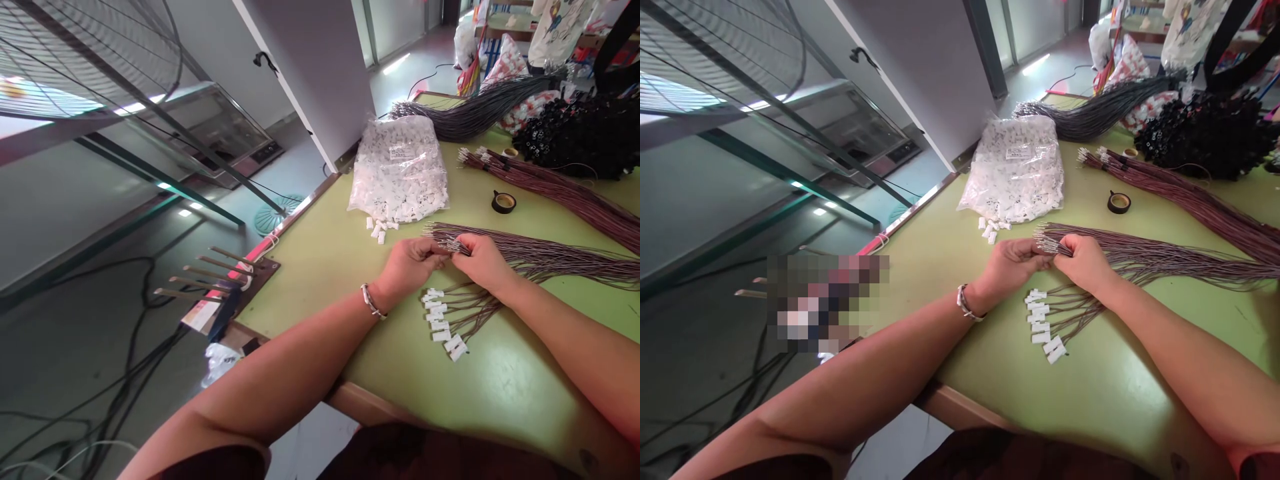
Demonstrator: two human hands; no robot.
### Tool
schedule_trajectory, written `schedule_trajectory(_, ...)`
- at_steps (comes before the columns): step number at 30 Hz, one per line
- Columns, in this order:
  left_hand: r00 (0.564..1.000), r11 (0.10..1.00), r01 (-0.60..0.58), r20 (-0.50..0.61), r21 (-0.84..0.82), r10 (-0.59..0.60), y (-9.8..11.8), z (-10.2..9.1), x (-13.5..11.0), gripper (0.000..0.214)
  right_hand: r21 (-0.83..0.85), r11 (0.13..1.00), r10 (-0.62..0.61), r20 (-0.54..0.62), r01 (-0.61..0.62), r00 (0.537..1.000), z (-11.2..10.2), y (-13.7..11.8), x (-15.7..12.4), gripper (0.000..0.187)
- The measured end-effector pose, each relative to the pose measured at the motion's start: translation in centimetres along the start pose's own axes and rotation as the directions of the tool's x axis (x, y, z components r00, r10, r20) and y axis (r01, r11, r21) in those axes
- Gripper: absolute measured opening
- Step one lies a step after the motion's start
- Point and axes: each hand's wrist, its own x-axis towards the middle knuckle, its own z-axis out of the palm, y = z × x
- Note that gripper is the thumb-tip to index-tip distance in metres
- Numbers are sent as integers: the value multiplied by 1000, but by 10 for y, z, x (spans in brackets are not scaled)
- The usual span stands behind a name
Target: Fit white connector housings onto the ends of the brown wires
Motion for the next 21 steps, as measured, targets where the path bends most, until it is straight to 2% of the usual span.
schedule_trajectory(3, 998, 996, 55, 2, -64, -55, 1, 2, 0, 5, -30, 999, 21, 2, -21, 1000, -1, -1, -1, 12)
schedule_trajectory(6, 992, 975, 124, 5, -187, -125, 4, 2, 1, 8, 28, 999, -19, 14, 18, 1000, -3, -2, -1, 12)
schedule_trajectory(10, 992, 968, 107, -35, -229, -118, 7, 1, 2, 11, 82, 995, -50, 17, 48, 999, -4, -2, 1, 12)
schedule_trajectory(15, 987, 941, 162, 62, -298, -150, 11, -6, 3, 42, 61, 998, -18, -46, 21, 999, -2, -4, -1, 12)
schedule_trajectory(18, 969, 947, 241, 103, -212, -223, 12, -11, 4, 27, -12, 999, -34, -71, 33, 997, -1, -5, -4, 11)
schedule_trajectory(21, 957, 936, 285, 109, -208, -267, 11, -11, 5, 18, -82, 996, -38, -63, 33, 997, -1, -5, -6, 7)
